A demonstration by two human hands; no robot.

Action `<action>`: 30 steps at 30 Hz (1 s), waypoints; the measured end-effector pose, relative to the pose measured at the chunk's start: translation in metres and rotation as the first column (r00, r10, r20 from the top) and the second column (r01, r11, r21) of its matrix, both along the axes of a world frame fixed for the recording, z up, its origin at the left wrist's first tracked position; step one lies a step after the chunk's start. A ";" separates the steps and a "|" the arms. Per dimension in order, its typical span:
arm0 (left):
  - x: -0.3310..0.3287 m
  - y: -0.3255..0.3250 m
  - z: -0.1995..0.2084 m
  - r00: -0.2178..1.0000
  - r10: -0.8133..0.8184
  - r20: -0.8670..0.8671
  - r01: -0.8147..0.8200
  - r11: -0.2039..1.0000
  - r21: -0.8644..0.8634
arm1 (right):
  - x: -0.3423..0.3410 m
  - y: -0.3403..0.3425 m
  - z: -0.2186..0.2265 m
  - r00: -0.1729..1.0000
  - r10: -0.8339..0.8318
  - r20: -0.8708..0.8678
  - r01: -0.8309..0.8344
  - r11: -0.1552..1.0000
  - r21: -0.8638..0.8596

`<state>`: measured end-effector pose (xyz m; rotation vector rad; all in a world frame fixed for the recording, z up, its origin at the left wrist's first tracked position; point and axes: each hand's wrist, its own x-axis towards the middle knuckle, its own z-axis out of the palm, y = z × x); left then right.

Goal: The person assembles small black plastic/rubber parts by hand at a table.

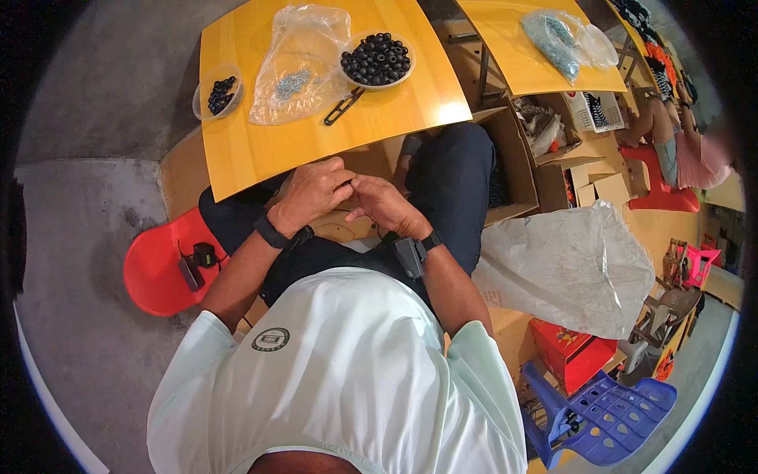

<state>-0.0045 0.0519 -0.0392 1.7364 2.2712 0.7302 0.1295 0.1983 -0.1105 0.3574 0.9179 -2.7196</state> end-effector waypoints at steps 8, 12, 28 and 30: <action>0.011 0.000 0.007 0.995 0.059 0.086 -0.070 0.989 0.130 | 0.001 -0.003 0.017 0.995 -0.066 -0.074 0.060 0.995 -0.077; 0.014 0.002 0.014 0.999 0.036 0.006 -0.037 0.986 0.165 | 0.002 -0.004 0.019 0.985 -0.110 -0.132 0.087 0.982 -0.168; 0.022 0.011 0.003 0.987 0.059 0.150 -0.092 0.970 0.224 | 0.002 -0.022 0.016 0.938 -0.322 -0.129 0.326 0.945 0.009; 0.023 0.012 0.000 0.986 0.056 0.160 -0.089 0.974 0.207 | 0.001 -0.026 0.018 0.931 -0.346 -0.118 0.349 0.937 0.010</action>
